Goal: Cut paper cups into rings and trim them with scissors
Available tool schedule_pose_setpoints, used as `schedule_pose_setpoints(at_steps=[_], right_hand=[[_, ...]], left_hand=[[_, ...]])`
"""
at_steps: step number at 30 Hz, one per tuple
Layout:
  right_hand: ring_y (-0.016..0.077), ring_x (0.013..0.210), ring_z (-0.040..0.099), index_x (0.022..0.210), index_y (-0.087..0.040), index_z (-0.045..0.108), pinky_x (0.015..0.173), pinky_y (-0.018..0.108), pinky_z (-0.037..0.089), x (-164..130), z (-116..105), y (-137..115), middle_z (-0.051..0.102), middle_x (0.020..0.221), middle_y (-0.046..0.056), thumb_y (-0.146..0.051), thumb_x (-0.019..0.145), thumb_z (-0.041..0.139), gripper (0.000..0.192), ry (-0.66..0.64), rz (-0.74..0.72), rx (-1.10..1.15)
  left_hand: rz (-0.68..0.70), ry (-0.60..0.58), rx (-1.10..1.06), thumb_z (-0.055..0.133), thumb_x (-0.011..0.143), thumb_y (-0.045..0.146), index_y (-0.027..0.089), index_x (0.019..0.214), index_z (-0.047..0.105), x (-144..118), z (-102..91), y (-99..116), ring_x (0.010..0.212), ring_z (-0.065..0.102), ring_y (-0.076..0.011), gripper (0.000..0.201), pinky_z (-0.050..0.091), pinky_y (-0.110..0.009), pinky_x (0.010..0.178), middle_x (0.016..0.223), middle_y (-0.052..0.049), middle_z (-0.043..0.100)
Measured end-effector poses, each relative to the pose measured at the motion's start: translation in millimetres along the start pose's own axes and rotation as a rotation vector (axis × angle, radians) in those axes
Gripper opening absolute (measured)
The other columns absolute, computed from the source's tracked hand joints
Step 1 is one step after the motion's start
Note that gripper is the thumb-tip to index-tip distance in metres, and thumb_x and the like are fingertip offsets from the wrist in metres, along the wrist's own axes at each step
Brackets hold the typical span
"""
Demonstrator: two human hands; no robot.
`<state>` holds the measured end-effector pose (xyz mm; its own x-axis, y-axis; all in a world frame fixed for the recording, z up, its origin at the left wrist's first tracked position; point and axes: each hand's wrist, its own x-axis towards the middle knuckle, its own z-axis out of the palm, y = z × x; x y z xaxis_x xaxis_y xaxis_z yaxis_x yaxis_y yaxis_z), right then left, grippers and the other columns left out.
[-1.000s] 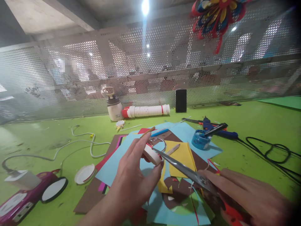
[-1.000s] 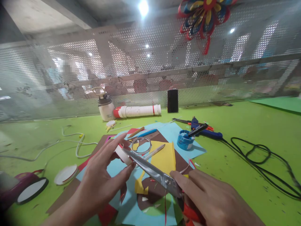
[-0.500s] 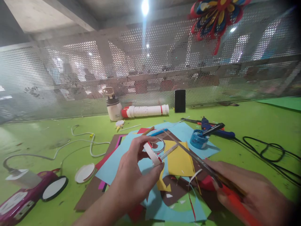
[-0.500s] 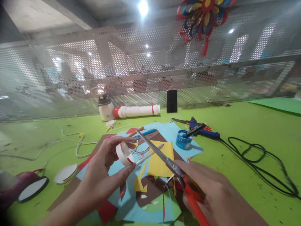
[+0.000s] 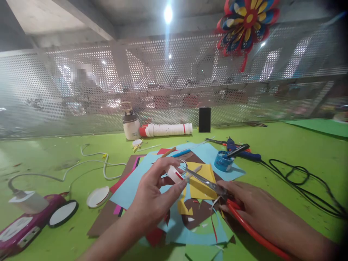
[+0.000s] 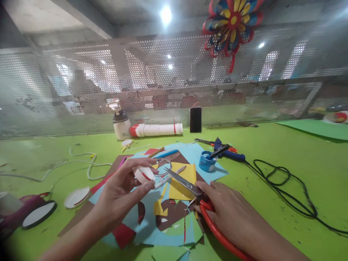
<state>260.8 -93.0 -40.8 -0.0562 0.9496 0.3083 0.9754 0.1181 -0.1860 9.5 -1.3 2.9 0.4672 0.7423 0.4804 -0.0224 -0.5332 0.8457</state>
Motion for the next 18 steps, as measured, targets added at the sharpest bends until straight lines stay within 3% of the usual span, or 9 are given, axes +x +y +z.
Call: schedule_pose_setpoints(at_steps=[4, 9, 11, 14, 18], right_hand=[[0.0232, 0.074, 0.071, 0.126, -0.031, 0.066, 0.068, 0.032, 0.056, -1, 2, 3, 0.074, 0.093, 0.006, -0.029, 0.091, 0.059, 0.036, -0.085, -0.007, -0.015], [0.027, 0.079, 0.069, 0.133, -0.033, 0.063, 0.073, 0.04, 0.054, -3, 2, 7, 0.071, 0.096, 0.009, -0.031, 0.09, 0.058, 0.043, -0.135, -0.006, -0.031], [0.0301, 0.078, 0.068, 0.128, -0.034, 0.066, 0.07, 0.044, 0.052, -4, -1, 5, 0.069, 0.091, 0.008, -0.03, 0.089, 0.057, 0.04, -0.146, 0.004, -0.035], [0.034, 0.075, 0.065, 0.114, -0.033, 0.072, 0.067, 0.05, 0.049, -4, -10, 1, 0.066, 0.085, 0.009, -0.032, 0.088, 0.059, 0.03, -0.136, 0.013, -0.011], [0.0274, 0.084, 0.064, 0.113, -0.029, 0.071, 0.076, 0.046, 0.049, 3, -30, -9, 0.066, 0.096, 0.008, -0.038, 0.095, 0.052, 0.028, -0.056, -0.018, 0.167]], left_hand=[[-0.053, -0.04, -0.054, 0.061, 0.091, 0.028, 0.024, 0.106, 0.061, -1, -1.3, 0, 0.082, 0.066, -0.0153, 0.015, 0.064, -0.031, 0.07, 0.113, -0.006, 0.064], [-0.108, -0.053, -0.103, 0.064, 0.086, 0.023, 0.029, 0.139, 0.042, -1, -0.2, -2, 0.089, 0.069, -0.0185, 0.058, 0.063, -0.039, 0.082, 0.12, -0.009, 0.066], [-0.137, -0.037, -0.095, 0.066, 0.083, 0.021, 0.029, 0.145, 0.035, -1, 0.8, -1, 0.091, 0.07, -0.021, 0.07, 0.063, -0.041, 0.081, 0.119, -0.01, 0.067], [-0.159, -0.028, -0.069, 0.069, 0.078, 0.02, 0.027, 0.145, 0.036, -1, 2.0, -1, 0.086, 0.071, -0.0218, 0.075, 0.063, -0.04, 0.075, 0.116, -0.011, 0.069], [-0.191, -0.051, -0.128, 0.071, 0.076, 0.019, 0.027, 0.148, 0.034, -1, 2.7, -2, 0.079, 0.07, -0.0199, 0.081, 0.063, -0.039, 0.071, 0.114, -0.01, 0.069]])
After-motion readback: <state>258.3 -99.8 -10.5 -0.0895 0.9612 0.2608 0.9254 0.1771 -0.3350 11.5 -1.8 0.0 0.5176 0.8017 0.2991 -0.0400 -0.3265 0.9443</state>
